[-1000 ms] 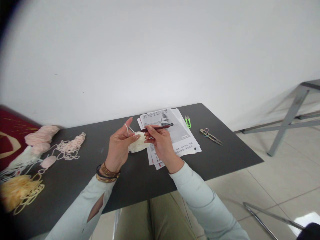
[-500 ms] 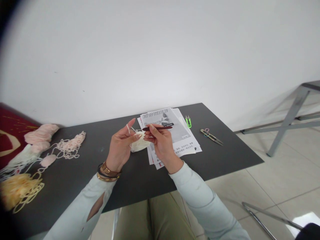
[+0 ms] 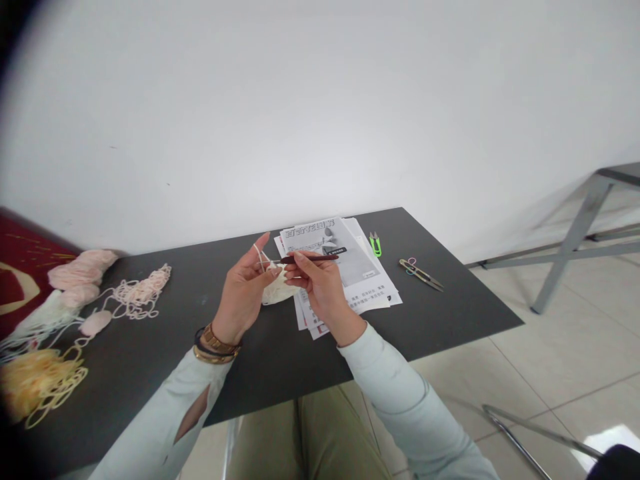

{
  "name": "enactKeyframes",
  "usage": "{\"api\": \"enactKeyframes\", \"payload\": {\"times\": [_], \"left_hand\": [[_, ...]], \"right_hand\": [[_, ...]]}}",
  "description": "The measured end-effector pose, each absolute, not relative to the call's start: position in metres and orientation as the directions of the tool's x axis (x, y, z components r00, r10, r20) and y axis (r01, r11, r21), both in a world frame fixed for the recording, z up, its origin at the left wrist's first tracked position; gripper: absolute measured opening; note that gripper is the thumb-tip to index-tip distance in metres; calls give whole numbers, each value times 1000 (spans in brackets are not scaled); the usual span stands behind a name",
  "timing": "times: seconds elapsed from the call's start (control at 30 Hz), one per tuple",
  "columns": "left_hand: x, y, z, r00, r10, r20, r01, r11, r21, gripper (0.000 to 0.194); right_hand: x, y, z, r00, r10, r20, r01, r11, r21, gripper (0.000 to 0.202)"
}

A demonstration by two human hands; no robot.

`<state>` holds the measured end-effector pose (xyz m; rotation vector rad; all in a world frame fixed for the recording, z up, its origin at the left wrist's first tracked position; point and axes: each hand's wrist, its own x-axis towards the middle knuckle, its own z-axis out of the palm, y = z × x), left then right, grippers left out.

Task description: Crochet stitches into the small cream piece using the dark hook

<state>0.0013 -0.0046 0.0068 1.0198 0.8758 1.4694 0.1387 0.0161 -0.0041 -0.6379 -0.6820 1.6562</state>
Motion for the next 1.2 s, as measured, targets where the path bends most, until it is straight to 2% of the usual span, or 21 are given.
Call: {"api": "enactKeyframes", "payload": {"times": [0.23,0.57,0.73,0.87,1.1,1.2], "left_hand": [[-1,-3,7,-28,991,131,-377,-132,917,52],[-2,-3,11,-26,996,81,-399,-84,913,42],[-3,-4,9,-30,998,56,-434,-63,899,59],[-2,-6,12,-66,997,28,-392,-52,918,72],[6,-9,15,-205,978,28,-327,-95,940,79],[8,-9,13,-251,967,30,-311,-110,944,78]], "right_hand": [[139,16,-3,-174,984,-47,-661,-152,-735,25],[140,16,-4,-177,983,-56,-675,-163,-720,26],[140,17,-5,-191,980,-53,-668,-169,-725,29],[139,18,-6,-154,987,-53,-664,-143,-734,31],[134,18,-6,-67,997,-35,-647,-70,-760,28],[133,16,-7,-14,1000,13,-590,3,-808,25]]}}
